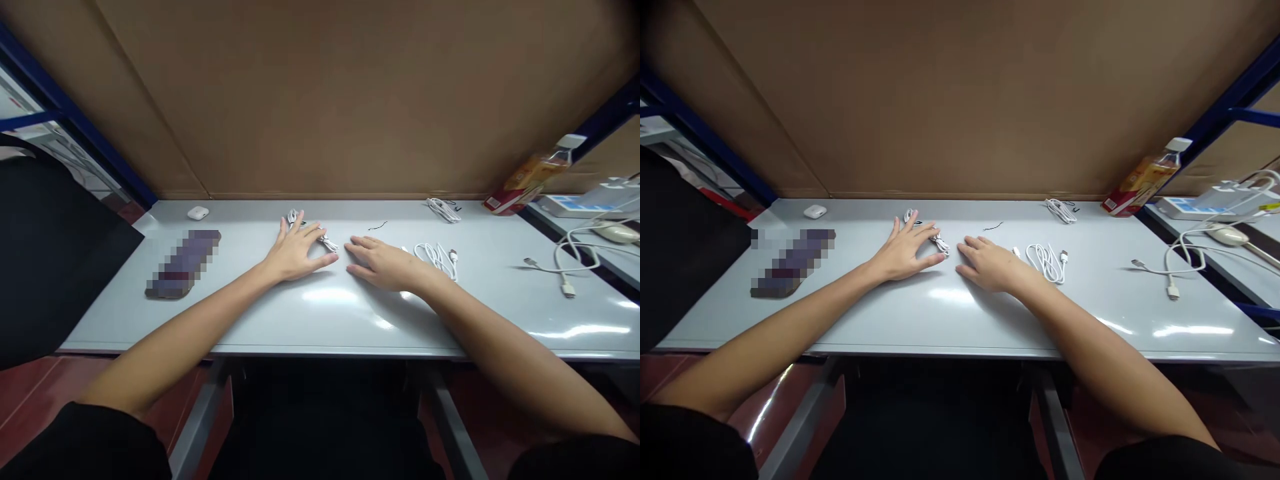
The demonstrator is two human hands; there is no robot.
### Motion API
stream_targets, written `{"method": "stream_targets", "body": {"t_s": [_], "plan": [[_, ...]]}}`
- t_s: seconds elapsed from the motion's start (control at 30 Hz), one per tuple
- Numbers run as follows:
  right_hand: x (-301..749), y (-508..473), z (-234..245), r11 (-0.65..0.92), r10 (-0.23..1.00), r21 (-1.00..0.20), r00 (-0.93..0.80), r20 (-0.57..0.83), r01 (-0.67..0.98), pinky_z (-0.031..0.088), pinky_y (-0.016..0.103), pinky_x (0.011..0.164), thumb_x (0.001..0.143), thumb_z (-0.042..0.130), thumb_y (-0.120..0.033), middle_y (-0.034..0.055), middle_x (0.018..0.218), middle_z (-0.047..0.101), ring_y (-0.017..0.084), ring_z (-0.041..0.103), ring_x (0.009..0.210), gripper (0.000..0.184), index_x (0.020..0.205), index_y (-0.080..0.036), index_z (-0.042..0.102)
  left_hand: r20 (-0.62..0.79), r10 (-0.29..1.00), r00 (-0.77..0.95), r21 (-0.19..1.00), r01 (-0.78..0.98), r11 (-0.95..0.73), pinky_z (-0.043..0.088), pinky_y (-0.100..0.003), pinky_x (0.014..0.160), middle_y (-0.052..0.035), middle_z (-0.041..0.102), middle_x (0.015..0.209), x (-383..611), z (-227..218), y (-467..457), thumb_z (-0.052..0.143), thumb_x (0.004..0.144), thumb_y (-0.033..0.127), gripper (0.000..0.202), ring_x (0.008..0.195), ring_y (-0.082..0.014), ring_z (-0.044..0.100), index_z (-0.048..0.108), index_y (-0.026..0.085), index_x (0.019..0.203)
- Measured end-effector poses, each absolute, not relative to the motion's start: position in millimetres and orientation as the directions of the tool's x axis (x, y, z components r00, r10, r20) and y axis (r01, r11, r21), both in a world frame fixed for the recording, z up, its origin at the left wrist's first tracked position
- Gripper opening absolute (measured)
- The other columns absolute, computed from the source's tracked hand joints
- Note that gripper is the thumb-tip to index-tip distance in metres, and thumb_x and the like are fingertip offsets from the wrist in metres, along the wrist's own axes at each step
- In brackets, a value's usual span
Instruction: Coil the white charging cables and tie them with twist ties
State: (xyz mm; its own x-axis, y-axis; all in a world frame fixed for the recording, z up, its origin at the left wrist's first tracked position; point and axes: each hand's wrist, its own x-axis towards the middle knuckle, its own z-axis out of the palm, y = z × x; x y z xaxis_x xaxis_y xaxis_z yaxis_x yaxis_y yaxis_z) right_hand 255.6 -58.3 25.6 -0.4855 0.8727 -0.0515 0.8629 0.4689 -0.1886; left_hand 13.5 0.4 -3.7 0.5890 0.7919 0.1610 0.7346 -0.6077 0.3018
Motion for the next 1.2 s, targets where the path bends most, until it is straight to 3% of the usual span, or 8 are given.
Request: {"method": "stream_targets", "body": {"t_s": [0.1,0.27,0.33,0.47,0.57,0.63,0.93,1.2], "plan": [[270,-55,39,0.398,0.886,-0.28,-0.445,-0.13,0.874,0.051,0.052,0.105,0.101,0.052,-0.048,0.0156,0.151,0.058,0.038,0.059,0.134,0.05,0.142,-0.022,0.063,0.186,0.8,0.57,0.318,0.735,-0.598,0.001,-0.075,0.124,-0.0141,0.052,0.157,17,-5,0,0.054,0.091,0.074,0.073,0.16,-0.0448,0.01,0.06,0.02,0.141],[325,-41,61,0.191,0.969,-0.269,-0.225,-0.102,0.944,0.05,0.052,0.107,0.094,0.058,-0.06,0.0139,0.148,0.061,0.038,0.062,0.129,0.067,0.149,-0.022,0.057,0.197,0.828,0.526,0.348,0.752,-0.56,0.009,-0.074,0.124,-0.0118,0.033,0.169,16,-11,2,0.049,0.098,0.062,0.064,0.161,-0.0447,0.005,0.054,0.024,0.149],[357,-35,66,0.082,0.991,-0.239,-0.105,-0.087,0.968,0.055,0.053,0.099,0.086,0.069,-0.062,0.0157,0.142,0.065,0.039,0.067,0.119,0.076,0.15,-0.023,0.055,0.244,0.848,0.471,0.365,0.765,-0.53,0.015,-0.07,0.125,-0.0117,0.039,0.165,14,-12,5,0.05,0.099,0.053,0.058,0.16,-0.0422,0.014,0.054,0.024,0.149],[417,-30,68,-0.145,0.98,-0.214,0.11,-0.167,0.966,0.055,0.048,0.091,0.068,0.091,-0.046,0.0223,0.137,0.067,0.038,0.07,0.109,0.087,0.146,-0.021,0.061,0.389,0.837,0.385,0.358,0.774,-0.522,0.035,-0.057,0.121,-0.0096,0.063,0.141,11,-13,12,0.062,0.093,0.043,0.038,0.147,-0.036,0.04,0.072,0.024,0.124],[439,-31,64,-0.286,0.934,-0.4,0.159,-0.321,0.871,0.055,0.039,0.079,0.077,0.084,-0.029,0.0312,0.142,0.061,0.03,0.073,0.104,0.076,0.147,-0.013,0.059,0.417,0.83,0.371,0.345,0.78,-0.522,0.042,-0.055,0.113,-0.0079,0.071,0.125,9,-14,14,0.063,0.092,0.042,0.03,0.136,-0.0352,0.049,0.077,0.025,0.113],[439,-30,61,-0.348,0.896,-0.503,0.122,-0.428,0.791,0.06,0.035,0.078,0.074,0.086,-0.024,0.0271,0.141,0.062,0.027,0.075,0.099,0.077,0.146,-0.018,0.061,0.42,0.832,0.363,0.336,0.789,-0.514,0.042,-0.055,0.111,-0.0083,0.072,0.123,8,-15,14,0.061,0.093,0.042,0.031,0.132,-0.0354,0.05,0.077,0.025,0.113],[363,-18,52,0.06,0.924,-0.53,-0.249,-0.291,0.846,0.061,0.046,0.09,0.071,0.086,-0.046,0.0107,0.12,0.074,0.031,0.073,0.105,0.062,0.126,-0.025,0.069,0.514,0.776,0.366,0.29,0.777,-0.559,0.041,-0.054,0.113,-0.0107,0.068,0.126,5,-12,14,0.058,0.093,0.035,0.028,0.135,-0.0348,0.048,0.077,0.024,0.111],[291,-31,34,0.227,0.902,-0.685,-0.415,-0.121,0.692,0.057,0.033,0.076,0.085,0.074,-0.046,0.0093,0.105,0.077,0.022,0.072,0.091,0.047,0.123,-0.02,0.068,0.342,0.576,0.742,0.352,0.467,-0.811,0.051,-0.038,0.083,-0.0087,0.069,0.103,18,2,-27,0.064,0.092,0.048,0.033,0.093,-0.0237,0.065,0.073,0.019,0.104]]}}
